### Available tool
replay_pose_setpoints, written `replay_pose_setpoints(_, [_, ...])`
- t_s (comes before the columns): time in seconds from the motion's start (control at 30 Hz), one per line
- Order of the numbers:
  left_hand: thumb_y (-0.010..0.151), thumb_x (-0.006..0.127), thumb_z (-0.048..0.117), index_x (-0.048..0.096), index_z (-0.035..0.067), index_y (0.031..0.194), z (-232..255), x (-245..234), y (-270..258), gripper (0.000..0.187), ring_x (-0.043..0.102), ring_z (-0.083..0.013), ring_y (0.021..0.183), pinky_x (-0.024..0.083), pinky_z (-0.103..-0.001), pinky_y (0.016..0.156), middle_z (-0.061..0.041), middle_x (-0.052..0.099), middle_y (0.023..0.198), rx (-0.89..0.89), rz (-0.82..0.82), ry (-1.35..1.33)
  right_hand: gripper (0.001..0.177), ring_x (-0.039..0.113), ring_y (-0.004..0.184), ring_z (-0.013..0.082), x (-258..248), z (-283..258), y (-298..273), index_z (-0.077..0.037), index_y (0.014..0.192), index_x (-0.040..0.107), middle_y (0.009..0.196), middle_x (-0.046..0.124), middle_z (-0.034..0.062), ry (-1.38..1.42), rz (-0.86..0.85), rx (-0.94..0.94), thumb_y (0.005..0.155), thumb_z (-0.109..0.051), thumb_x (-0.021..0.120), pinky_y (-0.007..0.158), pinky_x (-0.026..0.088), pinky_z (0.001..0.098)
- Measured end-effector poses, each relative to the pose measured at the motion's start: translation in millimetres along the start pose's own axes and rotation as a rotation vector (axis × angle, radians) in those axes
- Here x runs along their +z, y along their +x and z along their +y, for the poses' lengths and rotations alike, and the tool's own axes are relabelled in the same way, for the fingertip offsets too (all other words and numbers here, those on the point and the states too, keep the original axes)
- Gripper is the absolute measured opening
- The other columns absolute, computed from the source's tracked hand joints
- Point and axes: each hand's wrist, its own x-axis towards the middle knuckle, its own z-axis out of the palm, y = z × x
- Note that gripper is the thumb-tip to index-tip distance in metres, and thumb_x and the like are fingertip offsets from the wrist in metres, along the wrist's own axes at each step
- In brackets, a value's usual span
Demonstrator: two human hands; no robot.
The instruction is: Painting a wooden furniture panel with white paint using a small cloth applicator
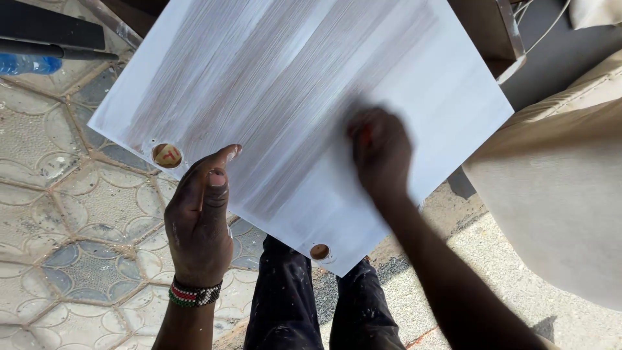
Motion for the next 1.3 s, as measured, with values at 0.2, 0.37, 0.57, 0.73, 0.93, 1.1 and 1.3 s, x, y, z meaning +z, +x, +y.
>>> replay_pose_setpoints(0.2, [0.131,0.034,0.042,0.075,-0.005,0.153,28,3,16,0.066,0.075,-0.0359,0.145,0.055,-0.046,0.126,-0.022,0.080,0.153,0.073,-0.006,0.023,0.039,0.059,0.090,0.0330,80,-123,-168,-0.006,0.109,0.072,0.103,0.069,0.0108,0.028,-0.441,-0.413,0.077,-0.004,0.094,0.076,0.049,0.0473])
replay_pose_setpoints(0.37, [0.129,0.041,0.042,0.076,-0.001,0.152,18,7,21,0.060,0.076,-0.0326,0.146,0.055,-0.044,0.128,-0.019,0.081,0.153,0.021,-0.003,-0.049,0.017,0.063,0.096,0.0378,19,28,-9,-0.010,0.124,0.081,0.110,0.073,0.0114,-0.318,-0.159,-0.411,0.111,-0.012,0.070,0.080,0.053,0.0558])
replay_pose_setpoints(0.57, [0.128,0.038,0.049,0.078,-0.001,0.150,13,-2,6,0.067,0.076,-0.0325,0.145,0.055,-0.044,0.125,-0.018,0.083,0.152,0.003,0.009,-0.025,0.025,0.077,0.091,0.0226,-97,76,181,-0.008,0.087,0.060,0.091,0.073,0.0069,0.064,0.017,-0.254,0.106,0.007,0.060,0.086,0.059,0.0405])
replay_pose_setpoints(0.73, [0.130,0.037,0.049,0.079,0.000,0.145,3,-3,-8,0.066,0.078,-0.0325,0.143,0.057,-0.045,0.125,-0.017,0.084,0.148,-0.023,0.096,-0.042,0.020,0.075,0.087,0.0194,8,-17,26,-0.012,0.098,0.059,0.091,0.076,0.0040,0.220,0.001,-0.019,0.099,0.006,0.050,0.083,0.057,0.0348])
replay_pose_setpoints(0.93, [0.131,0.035,0.046,0.083,0.003,0.140,51,0,-34,0.066,0.084,-0.0312,0.135,0.061,-0.042,0.116,-0.015,0.088,0.142,-0.028,0.187,0.058,0.022,0.068,0.085,0.0423,112,-146,-200,-0.006,0.115,0.078,0.097,0.077,0.0150,0.108,-0.358,-0.264,0.093,-0.011,0.076,0.083,0.057,0.0554])
replay_pose_setpoints(1.1, [0.118,0.056,0.043,0.081,-0.009,0.130,82,55,-96,0.059,0.090,-0.0335,0.091,0.070,-0.040,0.091,-0.028,0.091,0.118,-0.198,0.195,-0.334,0.007,0.071,0.088,0.0370,31,-115,-234,-0.008,0.116,0.077,0.116,0.078,0.0125,0.308,-0.250,-0.210,0.117,-0.009,0.071,0.075,0.056,0.0504])
replay_pose_setpoints(1.3, [0.106,0.063,0.066,0.099,0.019,0.116,76,184,-195,0.061,0.079,-0.0113,0.055,0.060,-0.028,0.044,0.001,0.101,0.095,-0.480,-0.407,-0.350,0.019,0.085,0.080,0.0167,-85,78,-299,-0.013,0.104,0.083,0.093,0.092,0.0020,0.296,0.018,0.604,0.104,-0.023,0.067,0.073,0.065,0.0343])
